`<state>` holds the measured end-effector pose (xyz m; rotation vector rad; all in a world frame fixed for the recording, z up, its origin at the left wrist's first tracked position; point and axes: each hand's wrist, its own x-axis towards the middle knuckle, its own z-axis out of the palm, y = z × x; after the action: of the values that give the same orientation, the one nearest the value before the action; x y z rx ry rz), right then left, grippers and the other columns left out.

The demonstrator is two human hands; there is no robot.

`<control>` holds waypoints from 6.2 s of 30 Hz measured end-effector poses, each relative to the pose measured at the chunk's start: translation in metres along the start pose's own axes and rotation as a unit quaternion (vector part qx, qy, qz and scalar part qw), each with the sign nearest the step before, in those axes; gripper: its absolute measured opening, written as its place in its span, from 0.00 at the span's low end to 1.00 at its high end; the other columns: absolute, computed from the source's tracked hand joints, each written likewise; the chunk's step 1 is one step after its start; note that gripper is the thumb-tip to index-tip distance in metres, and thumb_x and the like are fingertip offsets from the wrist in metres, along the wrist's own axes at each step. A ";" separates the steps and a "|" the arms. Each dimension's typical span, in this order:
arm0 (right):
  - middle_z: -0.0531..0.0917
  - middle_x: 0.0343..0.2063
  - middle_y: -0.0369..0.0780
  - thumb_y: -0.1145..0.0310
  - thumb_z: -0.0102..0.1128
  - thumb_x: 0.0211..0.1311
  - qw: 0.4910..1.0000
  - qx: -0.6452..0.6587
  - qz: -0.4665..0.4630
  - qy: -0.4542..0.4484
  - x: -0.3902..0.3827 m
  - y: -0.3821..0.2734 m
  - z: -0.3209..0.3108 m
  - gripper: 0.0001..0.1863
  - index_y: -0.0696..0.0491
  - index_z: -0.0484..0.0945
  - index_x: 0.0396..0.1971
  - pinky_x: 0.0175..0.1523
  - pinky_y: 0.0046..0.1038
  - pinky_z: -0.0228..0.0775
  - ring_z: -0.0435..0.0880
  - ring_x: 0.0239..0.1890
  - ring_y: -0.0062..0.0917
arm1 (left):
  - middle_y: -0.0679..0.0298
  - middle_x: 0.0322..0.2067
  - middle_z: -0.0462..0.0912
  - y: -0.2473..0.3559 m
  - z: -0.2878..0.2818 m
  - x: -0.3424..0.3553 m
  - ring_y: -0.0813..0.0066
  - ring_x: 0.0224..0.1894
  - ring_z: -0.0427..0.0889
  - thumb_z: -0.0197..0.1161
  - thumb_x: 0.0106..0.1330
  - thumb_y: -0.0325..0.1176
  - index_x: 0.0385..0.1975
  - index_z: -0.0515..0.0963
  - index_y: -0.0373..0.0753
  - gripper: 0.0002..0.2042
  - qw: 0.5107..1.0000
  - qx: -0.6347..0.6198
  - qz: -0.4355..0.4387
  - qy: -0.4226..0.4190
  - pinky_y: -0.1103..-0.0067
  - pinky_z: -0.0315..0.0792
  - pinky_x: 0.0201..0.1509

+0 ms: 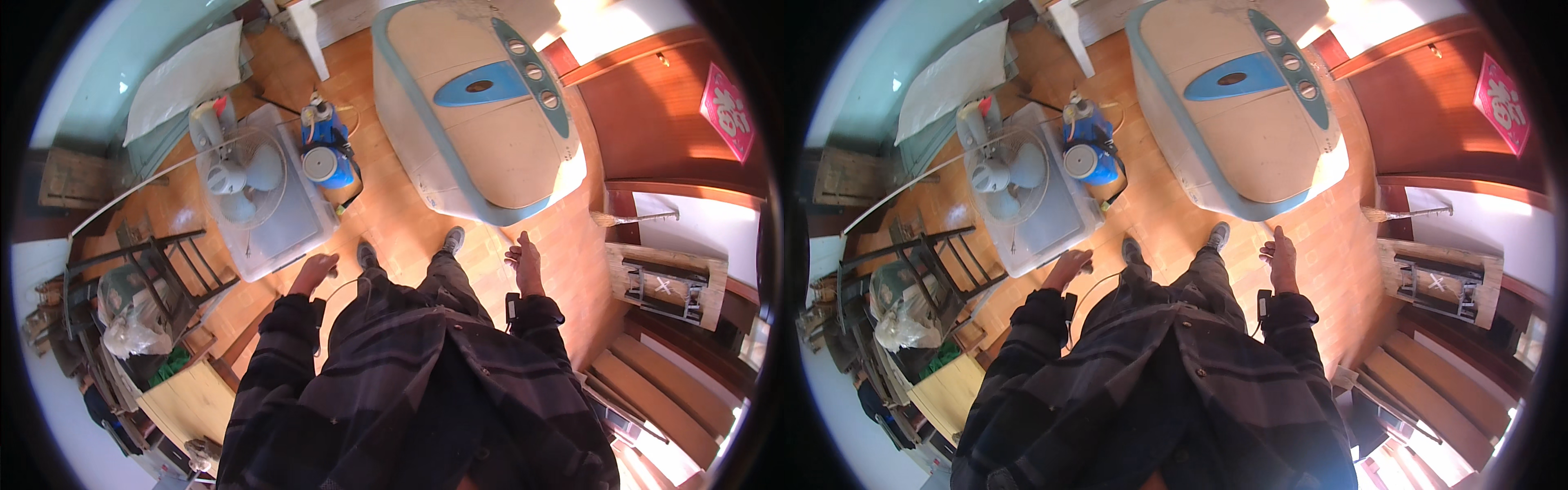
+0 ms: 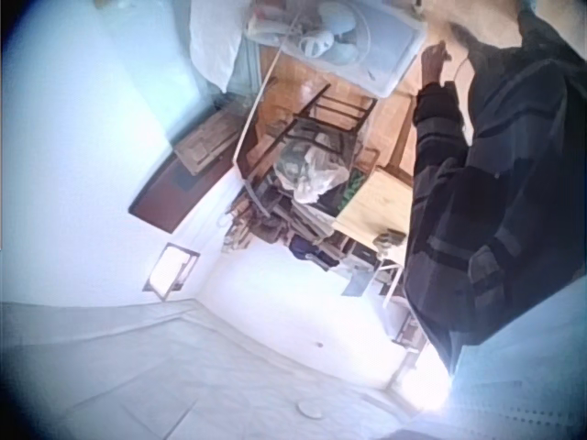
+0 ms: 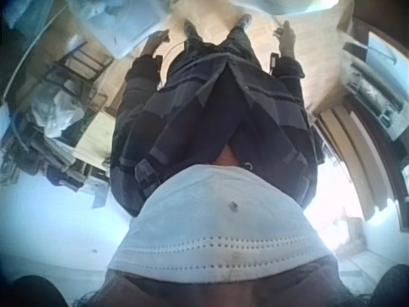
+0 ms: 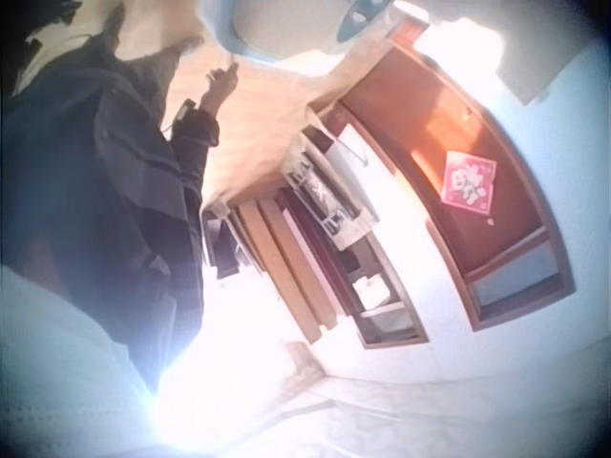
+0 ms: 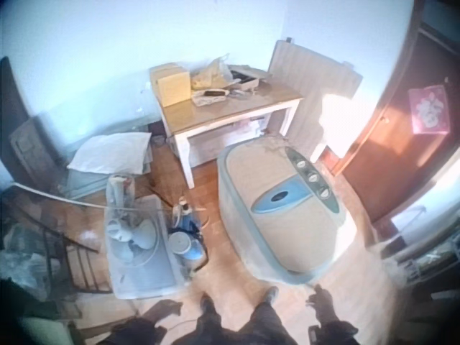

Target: The person sweeps debris on a wooden floor using a broom and dustpan, then carries the collected debris outside and deposits it into a bag. The person returns inside, moves a washing machine and a wooden cabinet to sweep underneath them, and continues sweeping the floor.

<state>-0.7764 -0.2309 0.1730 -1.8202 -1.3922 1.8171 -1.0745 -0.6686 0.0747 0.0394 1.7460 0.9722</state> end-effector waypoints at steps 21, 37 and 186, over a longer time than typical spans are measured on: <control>0.79 0.27 0.34 0.46 0.65 0.59 0.982 0.120 0.060 -0.131 0.147 -0.077 -0.057 0.27 0.58 0.75 0.41 0.27 0.19 0.70 0.75 0.22 0.17 | 0.52 0.29 0.85 0.266 0.269 0.081 0.69 0.32 0.84 0.59 0.65 0.58 0.38 0.79 0.23 0.32 0.995 0.099 0.032 0.009 0.75 0.75 0.39; 0.83 0.34 0.48 0.36 0.64 0.53 0.991 -0.113 -0.067 -0.013 0.204 -0.100 -0.125 0.46 0.68 0.71 0.52 0.34 0.28 0.76 0.84 0.31 0.28 | 0.53 0.17 0.80 0.292 0.321 0.120 0.60 0.26 0.83 0.50 0.66 0.64 0.16 0.78 0.28 0.37 0.955 0.275 0.040 -0.103 0.68 0.73 0.36; 0.78 0.19 0.37 0.64 0.64 0.58 0.734 -0.568 -0.156 -0.339 0.688 -0.476 -0.606 0.15 0.58 0.80 0.40 0.25 0.30 0.67 0.76 0.19 0.22 | 0.48 0.38 0.85 0.564 0.601 0.217 0.53 0.43 0.84 0.66 0.53 0.60 0.38 0.83 0.33 0.30 0.847 0.260 -0.180 0.426 0.63 0.75 0.48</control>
<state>-0.6115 0.7883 0.1891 -0.9449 -3.3762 1.5338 -0.9148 0.1577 0.2061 -0.4221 2.6702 0.1805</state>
